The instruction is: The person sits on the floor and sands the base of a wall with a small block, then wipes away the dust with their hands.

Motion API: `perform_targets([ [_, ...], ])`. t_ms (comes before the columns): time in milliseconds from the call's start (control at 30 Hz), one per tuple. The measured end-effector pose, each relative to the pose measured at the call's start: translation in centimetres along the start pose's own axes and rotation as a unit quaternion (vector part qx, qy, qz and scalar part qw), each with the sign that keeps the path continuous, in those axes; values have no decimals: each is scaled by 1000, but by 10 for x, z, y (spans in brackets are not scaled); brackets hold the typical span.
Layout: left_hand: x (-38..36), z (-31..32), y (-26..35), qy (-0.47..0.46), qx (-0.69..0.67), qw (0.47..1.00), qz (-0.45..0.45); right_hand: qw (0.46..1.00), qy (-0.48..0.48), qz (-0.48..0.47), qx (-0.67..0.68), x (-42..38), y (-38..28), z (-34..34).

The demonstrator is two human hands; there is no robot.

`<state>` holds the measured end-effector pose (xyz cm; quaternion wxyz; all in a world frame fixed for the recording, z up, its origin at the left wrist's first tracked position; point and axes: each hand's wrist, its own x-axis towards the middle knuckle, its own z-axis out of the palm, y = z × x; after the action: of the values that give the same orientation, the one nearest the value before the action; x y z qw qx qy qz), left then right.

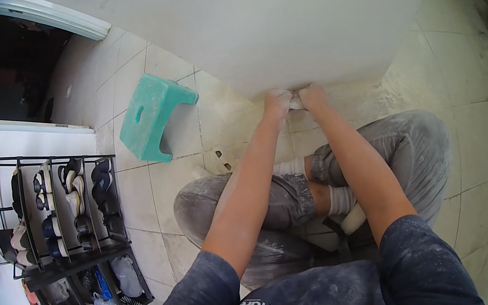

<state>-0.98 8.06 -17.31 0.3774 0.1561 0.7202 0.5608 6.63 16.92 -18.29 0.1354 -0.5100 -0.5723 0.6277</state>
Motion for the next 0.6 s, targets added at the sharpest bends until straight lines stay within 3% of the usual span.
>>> perform_targets([
  [200,5,-3,-10,-2,24,1000,-2,987,10,-11,-159,-1,0,2],
  [267,-1,-5,1,-21,49,998,-26,994,8,-6,-107,7,7,2],
  [400,-6,2,16,19,-29,999,-8,1000,6,2,-8,13,9,4],
  [467,-15,3,17,29,-97,995,-12,1000,-23,19,-7,11,5,1],
  [600,-15,-1,20,23,-46,997,-55,996,0,27,-86,9,5,1],
])
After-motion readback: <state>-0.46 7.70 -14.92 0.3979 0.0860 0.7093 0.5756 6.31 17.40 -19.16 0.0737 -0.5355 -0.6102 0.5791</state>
